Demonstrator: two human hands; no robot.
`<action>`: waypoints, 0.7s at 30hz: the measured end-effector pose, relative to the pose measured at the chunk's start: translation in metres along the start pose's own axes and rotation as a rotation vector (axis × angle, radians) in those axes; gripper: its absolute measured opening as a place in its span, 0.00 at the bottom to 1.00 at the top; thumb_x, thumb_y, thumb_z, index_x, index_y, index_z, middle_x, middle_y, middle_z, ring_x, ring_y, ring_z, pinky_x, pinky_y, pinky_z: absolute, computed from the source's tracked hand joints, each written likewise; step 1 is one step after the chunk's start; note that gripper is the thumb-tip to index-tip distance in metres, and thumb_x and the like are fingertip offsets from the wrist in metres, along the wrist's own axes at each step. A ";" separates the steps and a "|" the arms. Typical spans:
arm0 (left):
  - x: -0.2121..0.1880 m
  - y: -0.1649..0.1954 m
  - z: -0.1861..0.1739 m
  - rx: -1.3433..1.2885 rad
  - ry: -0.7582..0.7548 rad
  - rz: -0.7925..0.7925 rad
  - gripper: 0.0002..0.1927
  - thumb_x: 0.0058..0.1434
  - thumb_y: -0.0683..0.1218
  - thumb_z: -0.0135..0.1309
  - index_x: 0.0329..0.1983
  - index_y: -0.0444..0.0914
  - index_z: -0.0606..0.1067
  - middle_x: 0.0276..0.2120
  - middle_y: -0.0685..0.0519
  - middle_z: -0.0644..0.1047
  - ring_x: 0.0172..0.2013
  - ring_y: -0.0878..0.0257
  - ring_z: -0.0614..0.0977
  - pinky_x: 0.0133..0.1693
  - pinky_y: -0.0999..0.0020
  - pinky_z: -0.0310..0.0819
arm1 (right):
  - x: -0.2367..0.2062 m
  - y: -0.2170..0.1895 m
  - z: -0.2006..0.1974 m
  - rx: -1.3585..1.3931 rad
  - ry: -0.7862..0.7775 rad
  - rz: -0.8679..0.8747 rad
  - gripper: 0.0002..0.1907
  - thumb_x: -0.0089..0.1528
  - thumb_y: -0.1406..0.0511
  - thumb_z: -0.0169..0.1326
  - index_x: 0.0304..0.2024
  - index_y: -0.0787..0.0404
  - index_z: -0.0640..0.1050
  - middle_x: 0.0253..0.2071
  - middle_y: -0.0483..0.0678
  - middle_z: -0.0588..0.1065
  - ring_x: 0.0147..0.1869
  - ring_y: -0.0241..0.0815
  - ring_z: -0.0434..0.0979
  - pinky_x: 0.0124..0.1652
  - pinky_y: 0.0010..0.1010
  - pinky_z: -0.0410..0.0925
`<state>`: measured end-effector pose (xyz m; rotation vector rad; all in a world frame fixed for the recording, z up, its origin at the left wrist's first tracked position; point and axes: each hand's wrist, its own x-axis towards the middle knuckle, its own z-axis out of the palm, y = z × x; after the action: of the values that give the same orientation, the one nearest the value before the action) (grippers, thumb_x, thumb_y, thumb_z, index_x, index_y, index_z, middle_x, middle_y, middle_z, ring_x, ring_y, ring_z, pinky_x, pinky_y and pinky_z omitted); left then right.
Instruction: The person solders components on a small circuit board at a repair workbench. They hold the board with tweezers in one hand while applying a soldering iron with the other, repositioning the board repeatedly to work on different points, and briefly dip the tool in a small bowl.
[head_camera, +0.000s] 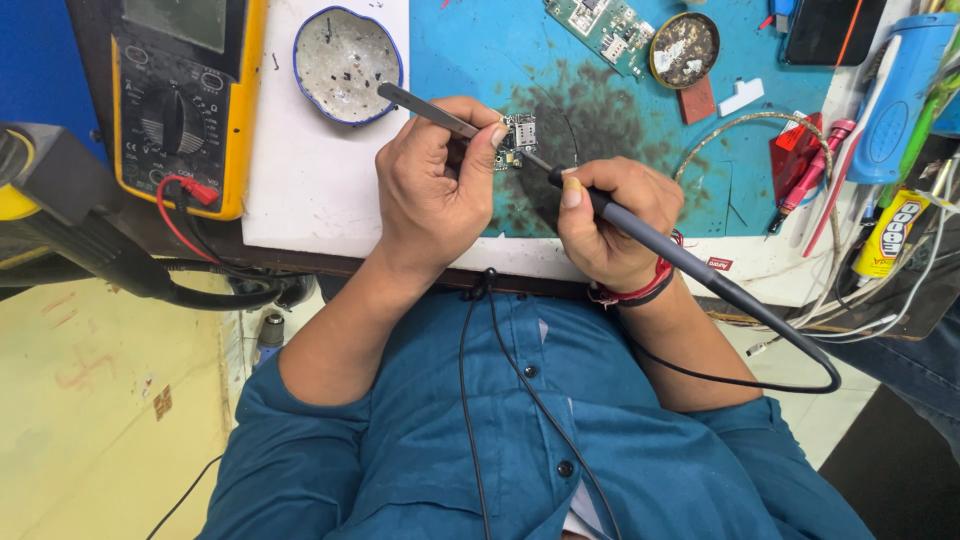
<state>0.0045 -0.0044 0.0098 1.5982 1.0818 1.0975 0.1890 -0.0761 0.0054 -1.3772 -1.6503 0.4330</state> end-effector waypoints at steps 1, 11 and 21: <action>0.000 0.000 0.001 0.002 -0.001 0.005 0.03 0.72 0.37 0.58 0.45 0.33 0.75 0.35 0.52 0.79 0.29 0.70 0.79 0.32 0.75 0.73 | 0.000 0.000 -0.001 -0.003 -0.006 0.011 0.03 0.66 0.73 0.57 0.39 0.65 0.75 0.29 0.48 0.74 0.27 0.43 0.73 0.27 0.30 0.64; 0.000 0.000 0.000 -0.010 -0.001 0.000 0.03 0.73 0.37 0.58 0.45 0.33 0.75 0.35 0.52 0.79 0.30 0.70 0.80 0.30 0.77 0.73 | 0.001 -0.001 0.000 0.008 -0.011 0.019 0.03 0.66 0.73 0.57 0.39 0.66 0.75 0.29 0.48 0.74 0.27 0.42 0.74 0.28 0.30 0.65; 0.001 0.001 0.000 0.005 0.002 -0.004 0.03 0.72 0.37 0.59 0.45 0.33 0.75 0.34 0.53 0.79 0.29 0.70 0.79 0.32 0.75 0.73 | 0.002 -0.001 0.000 0.019 0.004 -0.011 0.04 0.67 0.73 0.57 0.40 0.66 0.74 0.31 0.50 0.76 0.29 0.43 0.75 0.29 0.29 0.66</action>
<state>0.0049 -0.0041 0.0105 1.5985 1.0891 1.0943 0.1883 -0.0744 0.0067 -1.3537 -1.6459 0.4375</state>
